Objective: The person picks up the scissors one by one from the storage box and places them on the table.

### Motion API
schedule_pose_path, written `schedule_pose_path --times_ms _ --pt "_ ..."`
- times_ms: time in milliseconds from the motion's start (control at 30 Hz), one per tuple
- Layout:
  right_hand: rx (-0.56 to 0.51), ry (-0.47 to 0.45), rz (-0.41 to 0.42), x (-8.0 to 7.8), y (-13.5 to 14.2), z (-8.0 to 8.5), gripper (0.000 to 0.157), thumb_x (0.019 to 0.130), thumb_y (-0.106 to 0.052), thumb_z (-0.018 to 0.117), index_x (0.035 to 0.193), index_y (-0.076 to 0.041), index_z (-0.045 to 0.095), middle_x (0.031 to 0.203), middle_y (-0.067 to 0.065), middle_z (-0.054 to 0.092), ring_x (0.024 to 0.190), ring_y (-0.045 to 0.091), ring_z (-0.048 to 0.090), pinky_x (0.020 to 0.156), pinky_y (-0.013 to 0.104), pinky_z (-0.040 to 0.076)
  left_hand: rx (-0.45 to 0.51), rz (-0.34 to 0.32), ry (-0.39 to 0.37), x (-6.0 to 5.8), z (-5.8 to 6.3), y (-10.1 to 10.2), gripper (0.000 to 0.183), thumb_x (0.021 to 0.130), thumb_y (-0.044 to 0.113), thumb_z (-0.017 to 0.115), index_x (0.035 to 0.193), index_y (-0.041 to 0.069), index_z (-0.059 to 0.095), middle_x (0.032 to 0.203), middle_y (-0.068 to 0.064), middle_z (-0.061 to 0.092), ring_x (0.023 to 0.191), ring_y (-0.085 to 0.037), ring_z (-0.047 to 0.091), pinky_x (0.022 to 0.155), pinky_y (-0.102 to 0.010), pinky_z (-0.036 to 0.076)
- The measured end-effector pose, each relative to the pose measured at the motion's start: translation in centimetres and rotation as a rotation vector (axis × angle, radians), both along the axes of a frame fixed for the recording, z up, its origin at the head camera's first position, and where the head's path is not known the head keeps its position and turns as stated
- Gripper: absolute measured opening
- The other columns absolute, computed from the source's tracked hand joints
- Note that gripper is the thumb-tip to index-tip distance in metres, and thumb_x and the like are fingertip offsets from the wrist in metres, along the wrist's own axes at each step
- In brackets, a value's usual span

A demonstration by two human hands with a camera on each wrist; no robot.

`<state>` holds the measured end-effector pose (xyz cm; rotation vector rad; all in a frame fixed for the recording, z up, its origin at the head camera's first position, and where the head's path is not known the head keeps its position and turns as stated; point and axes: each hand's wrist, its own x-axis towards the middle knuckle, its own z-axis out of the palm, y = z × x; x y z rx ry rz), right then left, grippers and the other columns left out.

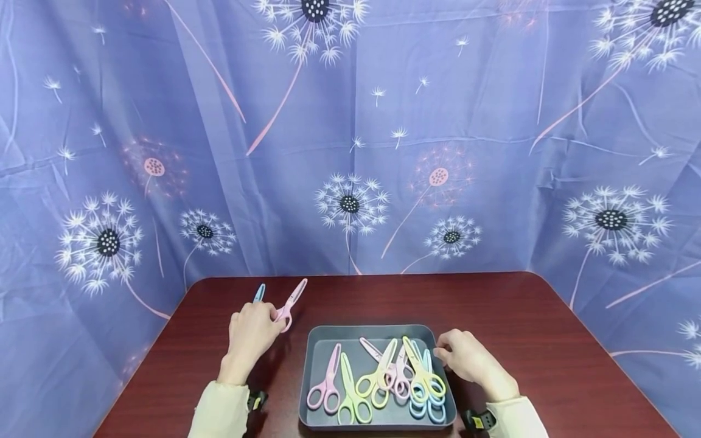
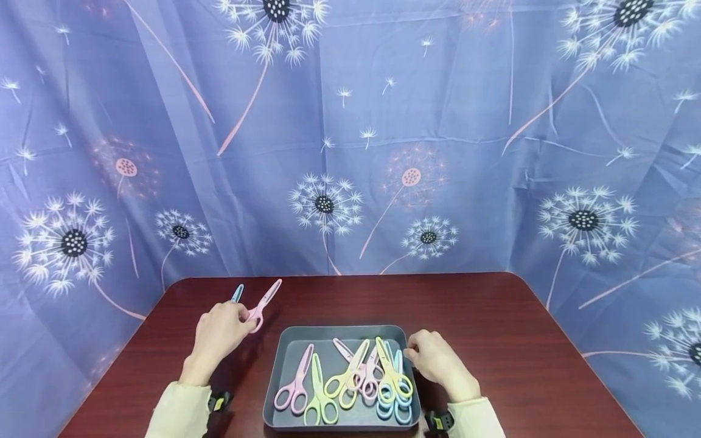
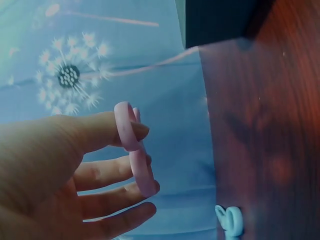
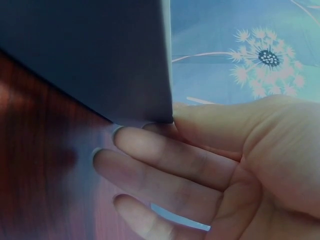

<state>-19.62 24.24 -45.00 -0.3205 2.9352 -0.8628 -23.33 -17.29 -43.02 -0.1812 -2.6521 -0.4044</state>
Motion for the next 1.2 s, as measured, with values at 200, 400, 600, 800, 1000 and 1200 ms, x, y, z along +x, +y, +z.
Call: schedule_pose_path --times_ms 200,400,600,800,1000,1200 --pt "-0.006 -0.004 -0.006 0.1 -0.1 0.1 0.011 0.088 -0.006 0.068 0.078 -0.010 0.067 0.063 -0.003 0.057 0.053 0.010 0.056 0.054 0.030 0.046 0.069 0.065 -0.084 -1.7 -0.7 -0.9 0.015 0.073 0.027 0.074 0.067 0.015 0.068 0.067 -0.006 0.062 0.074 -0.034 0.057 0.062 -0.052 0.043" --pt "-0.011 -0.005 0.004 0.2 -0.1 0.2 0.010 0.088 -0.007 0.068 0.079 -0.009 0.068 0.063 -0.004 0.057 0.053 0.010 0.056 0.054 0.030 0.046 0.124 0.145 -0.172 -2.8 -1.3 -1.7 0.018 0.075 0.027 0.072 0.062 0.016 0.064 0.069 -0.007 0.059 0.086 -0.038 0.053 0.070 -0.055 0.038" --pt "-0.015 -0.002 0.004 0.2 0.1 0.2 0.011 0.088 -0.006 0.067 0.078 -0.009 0.067 0.063 -0.004 0.057 0.053 0.010 0.057 0.054 0.030 0.046 0.186 0.176 -0.215 -3.7 -2.0 -2.1 0.019 0.076 0.028 0.072 0.064 0.015 0.065 0.071 -0.008 0.061 0.090 -0.039 0.053 0.072 -0.055 0.036" --pt "-0.019 0.000 0.029 0.2 0.0 0.2 0.011 0.088 -0.006 0.066 0.078 -0.010 0.066 0.065 -0.004 0.058 0.052 0.010 0.058 0.056 0.030 0.046 0.179 0.192 -0.240 -4.4 -2.8 -2.2 0.021 0.075 0.028 0.073 0.063 0.014 0.064 0.070 -0.010 0.060 0.090 -0.039 0.052 0.072 -0.055 0.035" --pt "-0.007 0.019 0.020 0.2 0.0 0.2 0.011 0.088 -0.007 0.067 0.077 -0.010 0.067 0.064 -0.005 0.057 0.052 0.009 0.056 0.056 0.030 0.045 0.130 0.170 -0.249 -5.2 -3.5 -1.5 0.025 0.074 0.028 0.073 0.059 0.014 0.059 0.069 -0.009 0.059 0.088 -0.038 0.052 0.073 -0.055 0.034" --pt "-0.032 0.009 0.029 0.3 0.1 0.2 0.010 0.087 -0.006 0.066 0.077 -0.009 0.066 0.066 -0.003 0.060 0.051 0.010 0.058 0.055 0.029 0.046 0.110 0.186 -0.253 -5.5 -4.3 -1.0 0.030 0.072 0.029 0.075 0.057 0.013 0.054 0.069 -0.011 0.058 0.087 -0.038 0.051 0.074 -0.055 0.034"
